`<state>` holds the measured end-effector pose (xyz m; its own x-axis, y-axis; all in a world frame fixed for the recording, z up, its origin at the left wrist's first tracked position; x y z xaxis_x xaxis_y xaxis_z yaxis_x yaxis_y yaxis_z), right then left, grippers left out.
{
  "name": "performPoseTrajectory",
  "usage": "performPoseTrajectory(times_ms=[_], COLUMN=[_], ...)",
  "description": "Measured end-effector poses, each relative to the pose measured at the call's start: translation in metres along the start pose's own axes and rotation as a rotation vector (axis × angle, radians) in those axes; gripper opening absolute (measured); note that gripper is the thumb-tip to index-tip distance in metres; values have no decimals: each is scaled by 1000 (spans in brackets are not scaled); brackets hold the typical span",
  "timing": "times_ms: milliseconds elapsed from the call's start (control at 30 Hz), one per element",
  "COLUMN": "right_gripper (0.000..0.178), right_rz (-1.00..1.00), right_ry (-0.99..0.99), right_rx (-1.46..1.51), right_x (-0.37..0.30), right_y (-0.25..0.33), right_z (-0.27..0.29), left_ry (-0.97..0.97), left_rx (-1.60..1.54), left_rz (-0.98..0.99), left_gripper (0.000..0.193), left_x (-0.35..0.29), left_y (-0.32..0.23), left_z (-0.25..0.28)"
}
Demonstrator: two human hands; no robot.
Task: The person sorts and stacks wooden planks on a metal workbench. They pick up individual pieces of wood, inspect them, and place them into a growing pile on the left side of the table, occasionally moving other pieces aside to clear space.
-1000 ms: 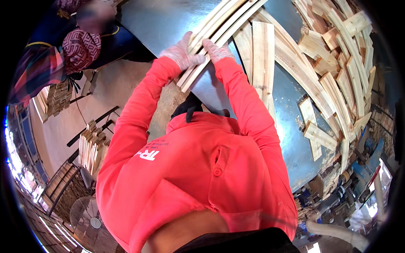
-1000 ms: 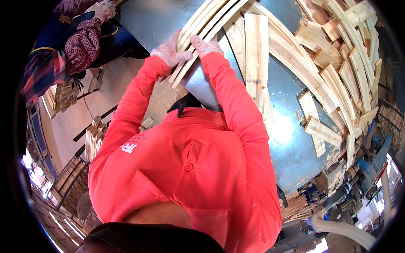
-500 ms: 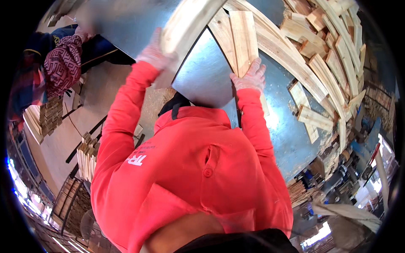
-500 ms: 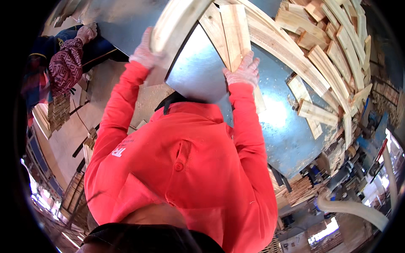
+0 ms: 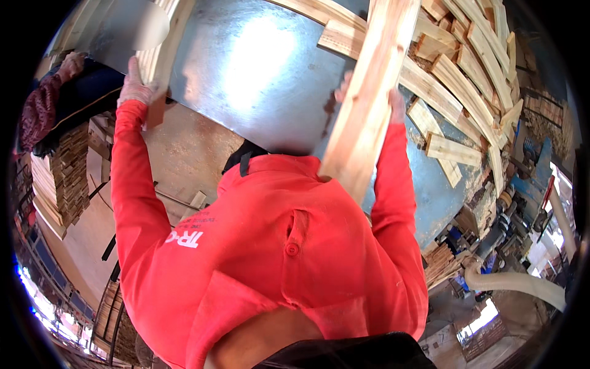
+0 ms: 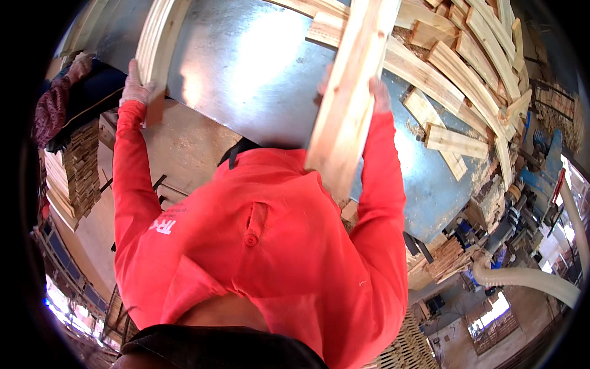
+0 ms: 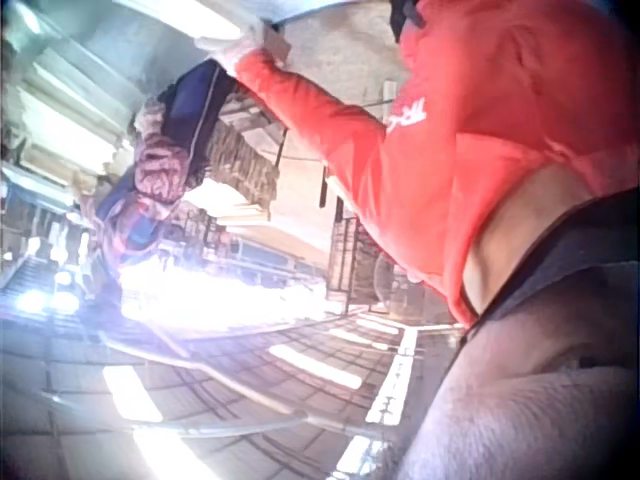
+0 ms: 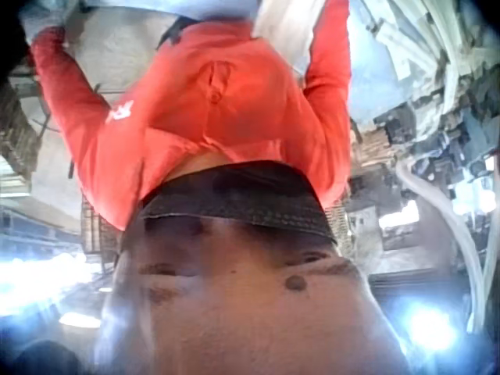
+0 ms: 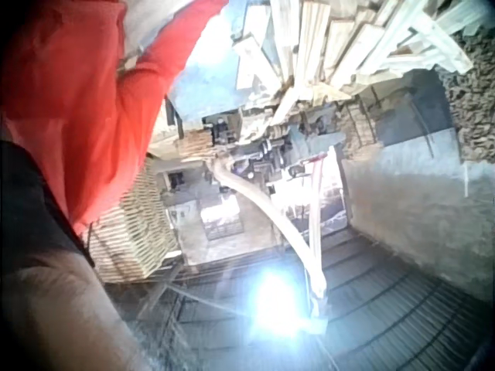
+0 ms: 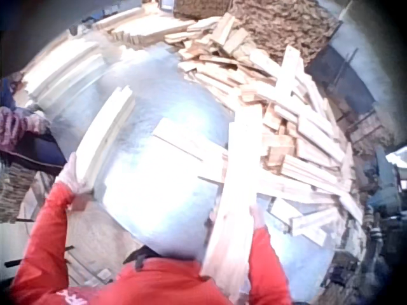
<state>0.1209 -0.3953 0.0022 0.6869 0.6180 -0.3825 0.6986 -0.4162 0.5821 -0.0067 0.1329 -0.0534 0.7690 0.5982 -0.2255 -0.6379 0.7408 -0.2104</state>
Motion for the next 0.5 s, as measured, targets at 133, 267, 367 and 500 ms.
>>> performPoseTrajectory(times_ms=[133,267,367,500], right_gripper=[88,92,82,60], right_rz=[206,104,3,-69], right_ry=[196,301,190,55], right_rx=[-46,64,69,-1], right_x=[55,80,97,112], right_y=[22,15,-12,-19], right_z=[-13,-35,-42,-11], left_ry=[98,-183,900,1019], left_rx=[290,-587,-1159,-1346], left_rz=[142,-376,73,-145], left_gripper=[102,65,54,67], left_x=[1,-47,-134,-152], left_y=[-20,-127,-252,-288], left_z=[9,-17,-99,-107])
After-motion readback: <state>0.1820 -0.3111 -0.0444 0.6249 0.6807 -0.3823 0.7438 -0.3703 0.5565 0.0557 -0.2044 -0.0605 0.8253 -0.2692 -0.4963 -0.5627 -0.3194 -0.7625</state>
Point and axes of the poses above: each hand's wrist, its own x-axis towards the middle knuckle, its own z-axis out of the back of the hand, y = z × x, the point moved 7 cm from there along x, towards the middle knuckle, and after that the axes turned 2 degrees about -x, right-handed, at the moved point
